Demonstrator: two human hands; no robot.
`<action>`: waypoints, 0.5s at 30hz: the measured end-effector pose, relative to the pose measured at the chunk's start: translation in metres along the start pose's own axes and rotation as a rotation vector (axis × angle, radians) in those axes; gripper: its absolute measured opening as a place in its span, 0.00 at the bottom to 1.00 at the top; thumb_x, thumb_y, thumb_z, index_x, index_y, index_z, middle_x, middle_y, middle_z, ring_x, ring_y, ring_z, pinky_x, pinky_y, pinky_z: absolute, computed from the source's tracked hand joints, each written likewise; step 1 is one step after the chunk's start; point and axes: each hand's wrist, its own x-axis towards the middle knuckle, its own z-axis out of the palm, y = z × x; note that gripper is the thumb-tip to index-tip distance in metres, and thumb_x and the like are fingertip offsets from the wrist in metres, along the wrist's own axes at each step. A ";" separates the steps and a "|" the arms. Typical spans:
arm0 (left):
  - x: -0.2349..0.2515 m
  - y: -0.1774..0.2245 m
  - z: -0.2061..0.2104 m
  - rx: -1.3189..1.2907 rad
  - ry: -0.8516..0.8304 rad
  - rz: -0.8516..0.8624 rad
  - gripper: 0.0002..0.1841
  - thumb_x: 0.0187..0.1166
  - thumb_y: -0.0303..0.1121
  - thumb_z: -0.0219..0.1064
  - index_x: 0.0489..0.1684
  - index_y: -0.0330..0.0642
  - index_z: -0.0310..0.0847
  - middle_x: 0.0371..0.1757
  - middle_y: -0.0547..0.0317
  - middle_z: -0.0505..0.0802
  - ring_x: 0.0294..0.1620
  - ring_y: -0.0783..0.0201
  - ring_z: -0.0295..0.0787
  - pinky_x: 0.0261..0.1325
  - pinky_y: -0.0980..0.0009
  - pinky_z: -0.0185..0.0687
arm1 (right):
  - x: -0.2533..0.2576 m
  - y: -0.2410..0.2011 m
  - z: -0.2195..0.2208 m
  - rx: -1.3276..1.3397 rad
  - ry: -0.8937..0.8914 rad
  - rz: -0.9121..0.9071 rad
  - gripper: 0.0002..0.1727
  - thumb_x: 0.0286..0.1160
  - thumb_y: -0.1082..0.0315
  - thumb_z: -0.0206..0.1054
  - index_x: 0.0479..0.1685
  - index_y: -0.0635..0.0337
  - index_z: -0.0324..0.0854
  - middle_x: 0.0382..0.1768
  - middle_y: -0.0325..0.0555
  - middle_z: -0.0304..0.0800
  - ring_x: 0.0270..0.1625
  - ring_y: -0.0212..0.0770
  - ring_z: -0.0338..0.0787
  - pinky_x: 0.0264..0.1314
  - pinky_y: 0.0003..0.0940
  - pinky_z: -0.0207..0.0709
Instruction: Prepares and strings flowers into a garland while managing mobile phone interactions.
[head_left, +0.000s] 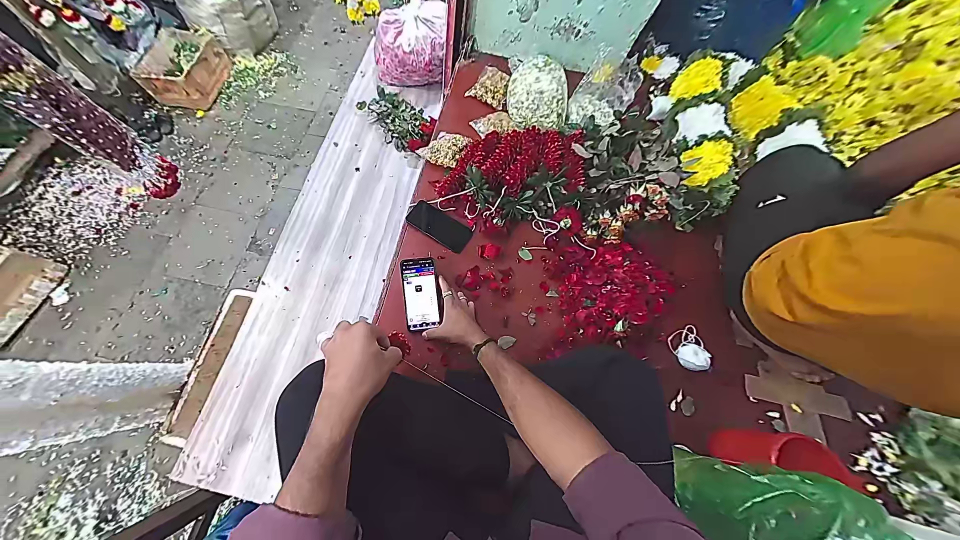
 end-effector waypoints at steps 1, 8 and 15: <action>-0.001 0.000 0.000 -0.004 0.000 0.000 0.10 0.72 0.39 0.72 0.38 0.42 0.94 0.50 0.42 0.92 0.65 0.38 0.82 0.68 0.34 0.67 | -0.001 0.002 -0.001 0.095 0.006 -0.006 0.72 0.49 0.49 0.89 0.98 0.50 0.40 0.88 0.59 0.63 0.89 0.64 0.61 0.87 0.70 0.47; 0.001 0.002 0.001 0.011 -0.012 -0.006 0.11 0.72 0.39 0.72 0.38 0.42 0.94 0.49 0.43 0.93 0.64 0.39 0.82 0.68 0.34 0.68 | 0.021 -0.002 0.005 0.361 0.261 0.125 0.29 0.79 0.43 0.69 0.64 0.59 0.87 0.50 0.52 0.93 0.59 0.53 0.88 0.76 0.64 0.66; 0.001 -0.001 0.001 0.010 -0.003 -0.005 0.11 0.72 0.39 0.71 0.38 0.43 0.94 0.49 0.44 0.93 0.63 0.40 0.82 0.67 0.36 0.68 | 0.022 0.009 0.013 0.422 0.315 0.083 0.24 0.87 0.47 0.60 0.60 0.57 0.87 0.43 0.50 0.93 0.51 0.50 0.89 0.67 0.60 0.72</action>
